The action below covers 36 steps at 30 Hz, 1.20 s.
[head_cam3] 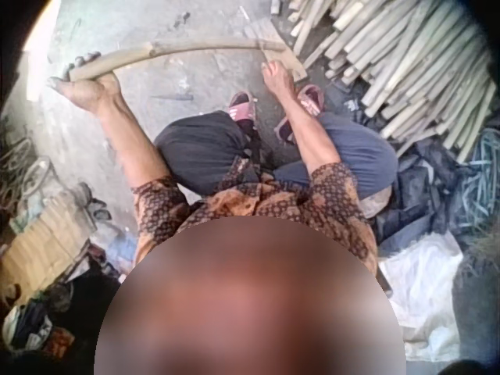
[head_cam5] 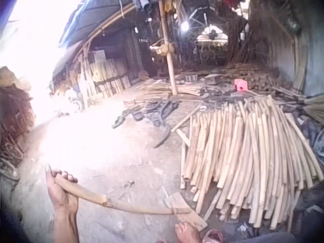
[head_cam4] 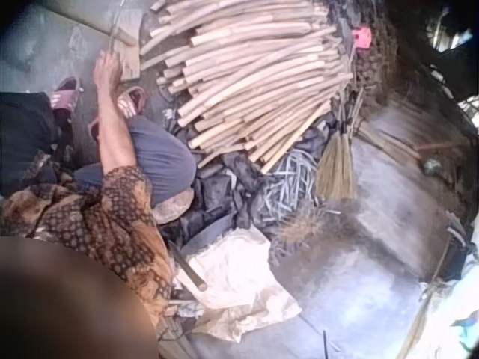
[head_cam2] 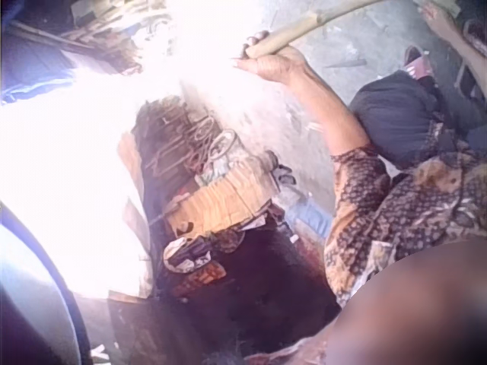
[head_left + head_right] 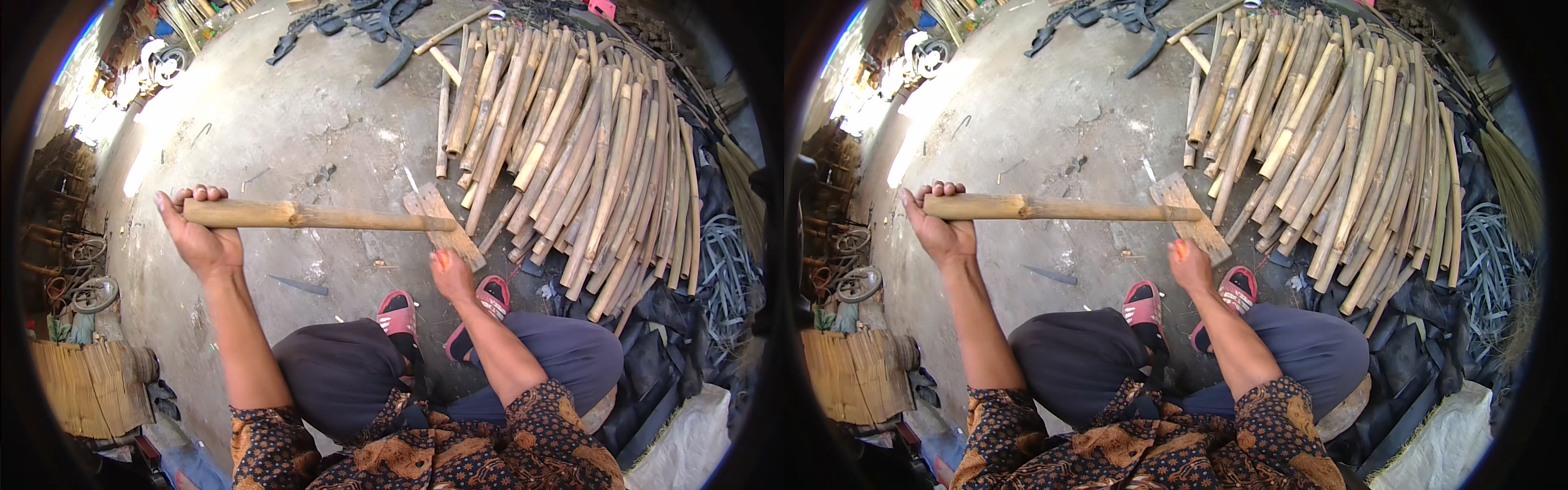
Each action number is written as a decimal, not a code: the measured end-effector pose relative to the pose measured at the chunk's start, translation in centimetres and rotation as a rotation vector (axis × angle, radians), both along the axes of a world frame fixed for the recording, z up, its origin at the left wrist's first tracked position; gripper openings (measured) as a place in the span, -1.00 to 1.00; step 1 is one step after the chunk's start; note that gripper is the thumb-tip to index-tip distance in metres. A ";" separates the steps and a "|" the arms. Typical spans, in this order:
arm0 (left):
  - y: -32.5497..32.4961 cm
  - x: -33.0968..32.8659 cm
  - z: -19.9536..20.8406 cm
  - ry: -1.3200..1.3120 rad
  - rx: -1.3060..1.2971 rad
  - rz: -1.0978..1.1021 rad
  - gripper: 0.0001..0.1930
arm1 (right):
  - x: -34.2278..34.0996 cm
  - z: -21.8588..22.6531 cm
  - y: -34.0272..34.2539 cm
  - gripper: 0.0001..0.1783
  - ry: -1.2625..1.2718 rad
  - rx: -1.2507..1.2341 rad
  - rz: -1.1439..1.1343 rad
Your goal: The person sits on the floor and repeatedly cuts bamboo sticks into shorter pieces using a knife. They pick up each stick, position it against a small wooden block, and slice it before placing the cut pieces aside.
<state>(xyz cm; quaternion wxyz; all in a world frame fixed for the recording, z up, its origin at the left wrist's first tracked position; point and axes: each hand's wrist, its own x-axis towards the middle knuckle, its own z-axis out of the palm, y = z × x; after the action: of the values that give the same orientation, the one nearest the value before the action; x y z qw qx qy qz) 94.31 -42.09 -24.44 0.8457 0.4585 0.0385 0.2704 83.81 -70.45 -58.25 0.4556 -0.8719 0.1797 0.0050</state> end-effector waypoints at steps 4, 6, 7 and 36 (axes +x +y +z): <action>1.2 0.4 -0.4 0.077 -0.074 0.042 -0.47 | 2.4 1.2 0.9 -0.60 -0.032 0.023 -0.058; 1.8 0.6 -1.0 0.056 -0.117 0.103 -0.45 | 3.0 1.7 1.0 -0.59 -0.031 -0.030 -0.034; 2.1 0.6 -1.4 0.004 -0.133 0.083 -0.47 | 3.1 1.8 0.9 -0.59 -0.020 -0.048 -0.001; 5.1 0.8 -2.9 -0.053 -0.050 0.179 -0.43 | 1.4 0.1 1.7 -0.58 0.184 -0.146 -0.124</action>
<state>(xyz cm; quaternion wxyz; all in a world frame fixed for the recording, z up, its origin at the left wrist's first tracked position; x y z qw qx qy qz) 95.14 -37.00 -27.31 0.8300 0.4248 0.0638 0.3558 85.16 -68.72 -58.13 0.3720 -0.8858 0.2741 0.0435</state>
